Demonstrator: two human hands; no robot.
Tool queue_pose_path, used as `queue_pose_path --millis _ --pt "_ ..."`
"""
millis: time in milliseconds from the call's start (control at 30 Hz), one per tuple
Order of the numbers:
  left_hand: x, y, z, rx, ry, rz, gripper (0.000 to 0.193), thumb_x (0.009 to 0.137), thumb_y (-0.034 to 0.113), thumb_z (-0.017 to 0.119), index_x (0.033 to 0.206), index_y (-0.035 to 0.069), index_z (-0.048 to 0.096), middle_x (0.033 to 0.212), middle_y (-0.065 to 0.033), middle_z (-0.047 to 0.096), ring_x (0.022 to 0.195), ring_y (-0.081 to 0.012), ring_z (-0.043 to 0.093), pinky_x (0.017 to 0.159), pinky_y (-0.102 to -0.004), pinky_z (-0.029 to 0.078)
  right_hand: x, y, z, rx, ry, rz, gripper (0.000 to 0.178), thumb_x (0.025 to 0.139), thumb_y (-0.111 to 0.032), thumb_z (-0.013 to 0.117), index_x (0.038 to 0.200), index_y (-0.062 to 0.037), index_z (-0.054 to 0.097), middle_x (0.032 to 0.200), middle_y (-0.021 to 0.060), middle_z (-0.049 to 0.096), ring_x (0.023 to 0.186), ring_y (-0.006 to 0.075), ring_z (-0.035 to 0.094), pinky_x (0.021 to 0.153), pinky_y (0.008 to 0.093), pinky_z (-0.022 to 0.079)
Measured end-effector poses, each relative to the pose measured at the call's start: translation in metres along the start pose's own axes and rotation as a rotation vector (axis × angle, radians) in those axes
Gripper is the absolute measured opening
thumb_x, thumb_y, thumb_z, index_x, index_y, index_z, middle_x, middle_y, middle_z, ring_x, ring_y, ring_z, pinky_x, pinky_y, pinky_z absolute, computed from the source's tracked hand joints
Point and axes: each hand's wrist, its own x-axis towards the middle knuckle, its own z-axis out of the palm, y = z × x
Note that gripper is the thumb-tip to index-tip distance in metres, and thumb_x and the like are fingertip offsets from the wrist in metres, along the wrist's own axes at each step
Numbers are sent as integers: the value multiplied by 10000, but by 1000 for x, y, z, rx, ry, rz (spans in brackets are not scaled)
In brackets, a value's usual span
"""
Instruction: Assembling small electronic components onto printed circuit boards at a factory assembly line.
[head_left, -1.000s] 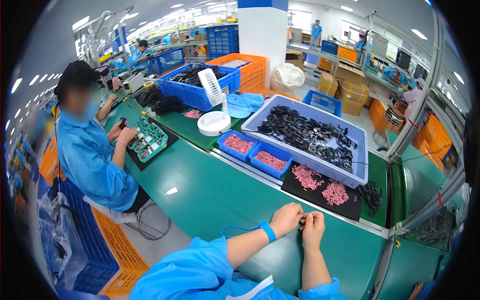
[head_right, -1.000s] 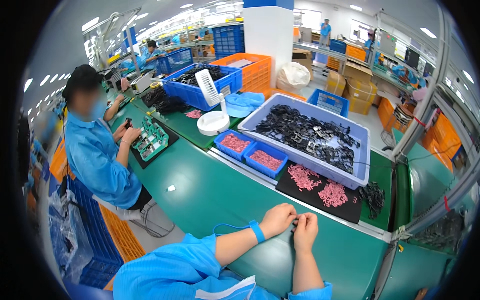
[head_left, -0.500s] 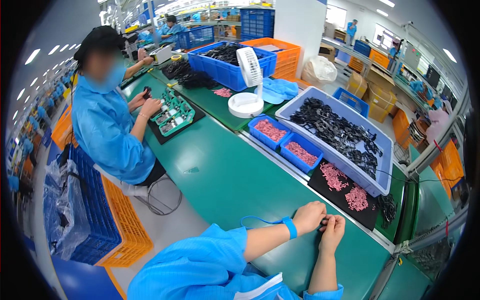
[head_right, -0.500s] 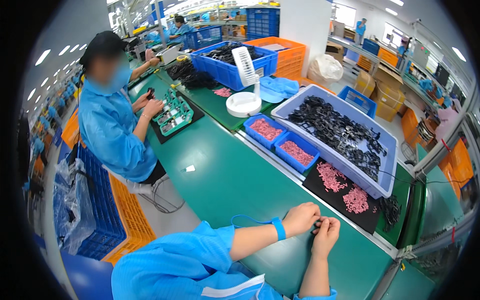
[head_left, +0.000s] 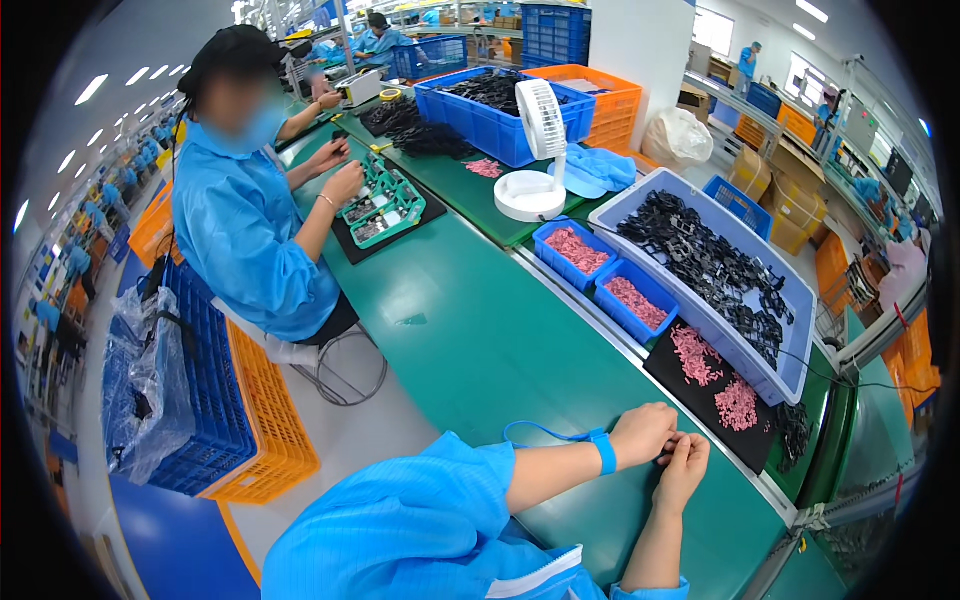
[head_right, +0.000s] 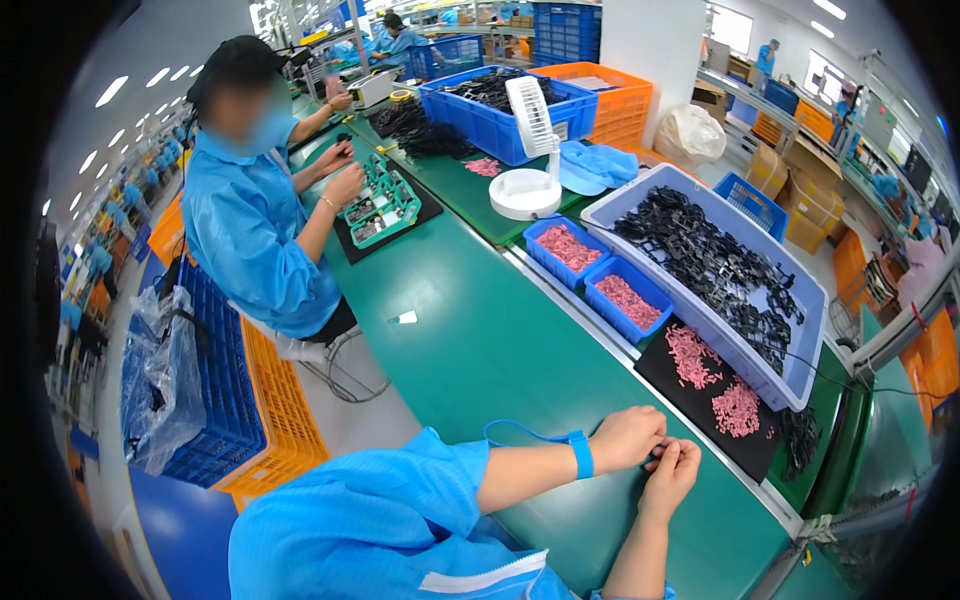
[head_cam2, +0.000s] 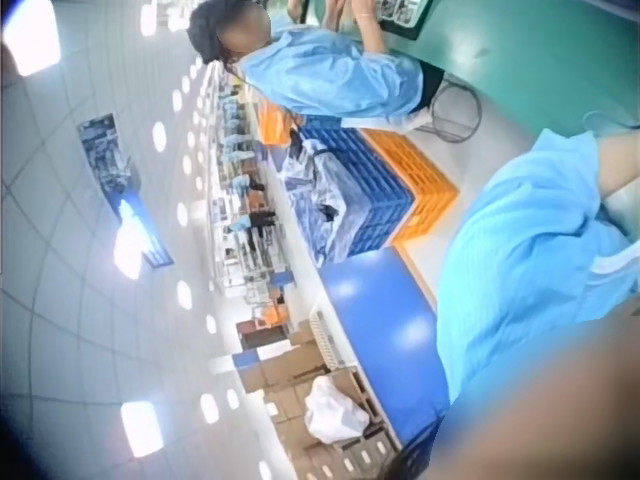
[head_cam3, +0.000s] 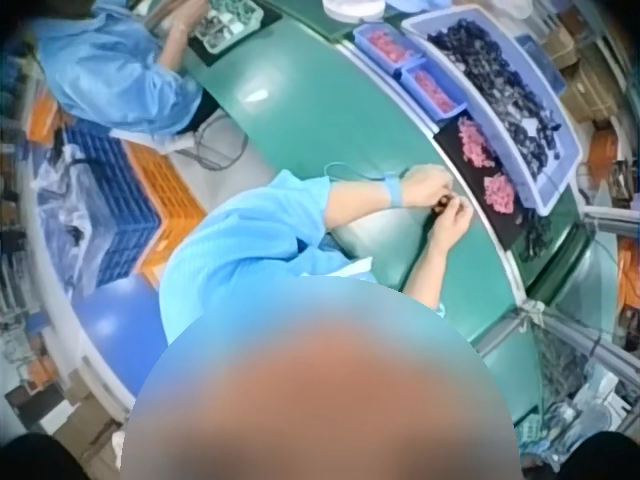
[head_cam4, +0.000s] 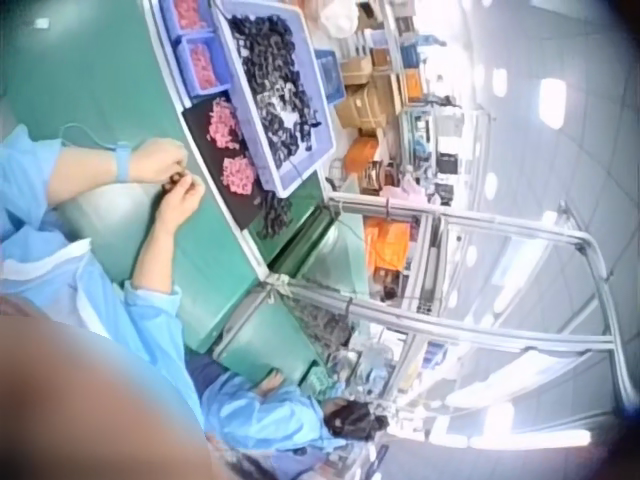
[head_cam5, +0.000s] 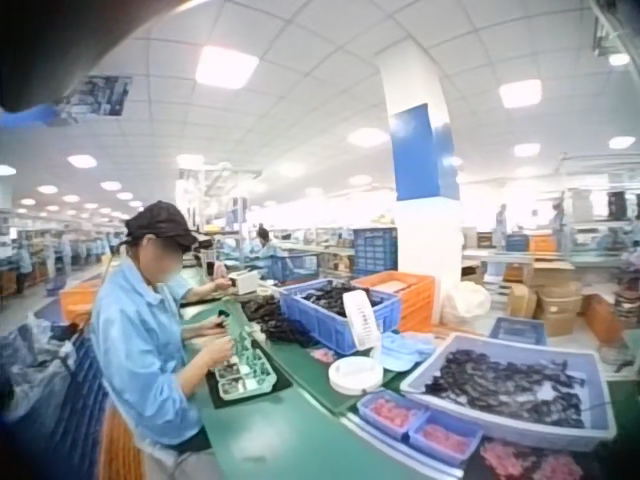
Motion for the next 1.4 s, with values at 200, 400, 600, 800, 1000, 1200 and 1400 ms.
queue_pose_path --millis 200,400,600,800,1000,1200,1400 --pt "-1 4 -3 48 10 18 135 846 172 593 810 42 595 884 -150 617 860 -346 608 711 -452 495 2 3 -1 -7 -13 1 123 1000 -135 458 943 -30 483 806 34 573 618 45 485 508 170 395" --pt "2 -4 5 39 7 54 152 809 181 600 768 35 582 842 -179 606 800 -371 604 668 -461 486 6 13 -6 -87 -14 -38 170 1007 -188 454 954 -30 482 800 37 588 589 48 478 501 181 367" --pt "8 -4 7 32 11 33 181 800 192 617 751 19 596 846 -186 614 802 -372 616 667 -460 493 14 16 -7 -121 -57 -62 166 1009 -175 424 934 -36 471 791 32 572 596 49 475 499 181 342" --pt "8 -17 19 21 33 49 148 787 174 619 757 30 604 825 -172 625 803 -363 630 658 -451 506 13 21 -11 -144 -73 -43 177 1010 -188 428 938 -35 480 794 30 561 596 53 470 491 180 345" --pt "6 -8 17 35 44 73 126 785 157 612 748 37 604 821 -159 629 787 -348 631 650 -445 503 15 20 -19 -168 -51 -63 170 1009 -178 419 945 -30 473 817 44 573 614 59 508 490 172 368" --pt "6 -12 19 9 53 76 123 784 154 616 745 38 603 828 -159 630 799 -349 630 657 -445 502 16 22 -18 -113 -75 -85 160 1009 -175 420 950 -34 469 825 41 580 624 57 518 493 167 369" --pt "0 -8 14 -31 48 96 151 790 178 623 737 39 601 824 -162 629 802 -351 628 658 -442 495 14 21 -22 -148 -68 -86 167 1011 -185 426 949 -35 465 828 40 584 632 55 522 497 163 369"
